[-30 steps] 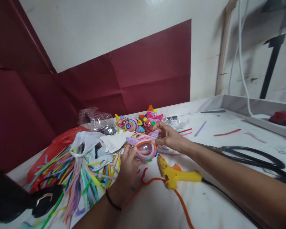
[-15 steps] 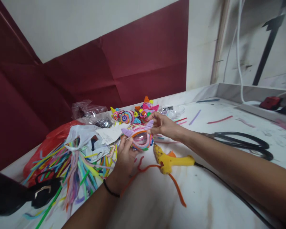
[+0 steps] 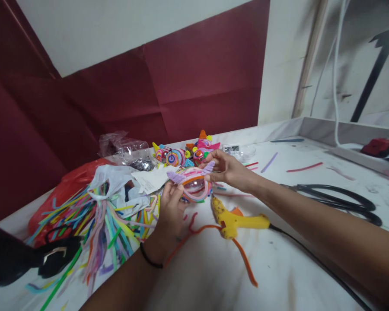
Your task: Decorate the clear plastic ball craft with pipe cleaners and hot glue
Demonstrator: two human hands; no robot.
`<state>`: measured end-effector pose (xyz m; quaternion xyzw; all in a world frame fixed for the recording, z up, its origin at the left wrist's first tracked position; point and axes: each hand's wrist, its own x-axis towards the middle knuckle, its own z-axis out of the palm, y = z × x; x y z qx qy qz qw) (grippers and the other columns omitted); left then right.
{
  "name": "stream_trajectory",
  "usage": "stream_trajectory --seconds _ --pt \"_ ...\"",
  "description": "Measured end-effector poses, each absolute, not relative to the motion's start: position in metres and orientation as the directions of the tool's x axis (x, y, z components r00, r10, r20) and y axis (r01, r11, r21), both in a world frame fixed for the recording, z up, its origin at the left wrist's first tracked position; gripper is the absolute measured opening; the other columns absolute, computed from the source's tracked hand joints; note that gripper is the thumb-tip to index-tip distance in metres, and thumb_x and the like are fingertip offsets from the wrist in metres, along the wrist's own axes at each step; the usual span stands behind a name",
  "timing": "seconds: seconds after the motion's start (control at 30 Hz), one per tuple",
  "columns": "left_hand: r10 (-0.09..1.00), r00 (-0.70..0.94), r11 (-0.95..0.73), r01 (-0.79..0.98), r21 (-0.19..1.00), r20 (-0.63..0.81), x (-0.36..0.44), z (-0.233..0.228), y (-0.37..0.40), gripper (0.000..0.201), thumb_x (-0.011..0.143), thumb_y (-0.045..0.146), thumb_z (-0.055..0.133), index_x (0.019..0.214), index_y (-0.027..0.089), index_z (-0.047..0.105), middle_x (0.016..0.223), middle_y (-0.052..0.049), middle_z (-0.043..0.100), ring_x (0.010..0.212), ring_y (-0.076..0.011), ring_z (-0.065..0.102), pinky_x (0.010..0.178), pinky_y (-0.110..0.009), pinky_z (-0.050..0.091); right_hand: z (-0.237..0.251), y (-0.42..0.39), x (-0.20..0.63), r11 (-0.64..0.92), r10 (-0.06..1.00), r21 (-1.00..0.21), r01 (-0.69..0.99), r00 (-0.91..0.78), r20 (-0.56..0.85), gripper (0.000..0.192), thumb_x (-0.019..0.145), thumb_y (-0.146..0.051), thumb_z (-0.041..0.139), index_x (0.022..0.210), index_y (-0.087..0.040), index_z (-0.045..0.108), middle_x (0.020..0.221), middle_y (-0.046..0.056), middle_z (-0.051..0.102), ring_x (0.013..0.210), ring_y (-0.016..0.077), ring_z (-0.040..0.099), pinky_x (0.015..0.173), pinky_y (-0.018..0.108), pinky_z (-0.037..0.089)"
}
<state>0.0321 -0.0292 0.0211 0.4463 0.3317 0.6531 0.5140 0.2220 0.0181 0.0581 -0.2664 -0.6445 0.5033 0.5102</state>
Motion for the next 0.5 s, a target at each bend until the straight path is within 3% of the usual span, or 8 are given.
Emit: stream_trajectory --seconds 0.13,0.27,0.5 --pt "0.95 -0.079 -0.312 -0.319 0.895 0.303 0.0319 0.0235 -0.0316 0.034 0.08 0.037 0.07 0.109 0.022 0.061 0.12 -0.011 0.069 0.107 -0.0277 0.068 0.078 -0.034 0.058 0.0612 0.0153 0.2217 0.367 0.841 -0.907 -0.206 -0.344 0.418 0.056 0.054 -0.021 0.092 0.091 -0.025 0.051 0.09 -0.002 0.069 0.08 0.0154 0.066 0.07 0.03 0.054" --pt "0.946 -0.094 -0.324 -0.321 0.89 0.31 0.0323 0.0265 -0.0337 0.034 0.08 0.033 0.07 0.111 0.022 0.061 0.118 -0.008 0.07 0.107 -0.0238 0.068 0.083 -0.032 0.057 0.062 0.0145 0.2223 0.381 0.828 -0.902 -0.204 -0.359 0.431 0.056 0.055 -0.021 0.091 0.091 -0.025 0.049 0.093 -0.001 0.071 0.074 0.0142 0.065 0.066 0.029 0.053" --pt "0.931 -0.126 -0.363 -0.261 0.895 0.341 0.0326 0.0274 -0.0358 0.029 0.081 0.034 0.07 0.107 0.02 0.064 0.11 -0.007 0.071 0.098 -0.0215 0.07 0.076 -0.029 0.058 0.0602 0.0155 0.2212 0.401 0.818 -0.889 -0.22 -0.351 0.456 0.054 0.058 -0.022 0.091 0.091 -0.025 0.049 0.094 -0.002 0.071 0.073 0.013 0.064 0.069 0.03 0.054"
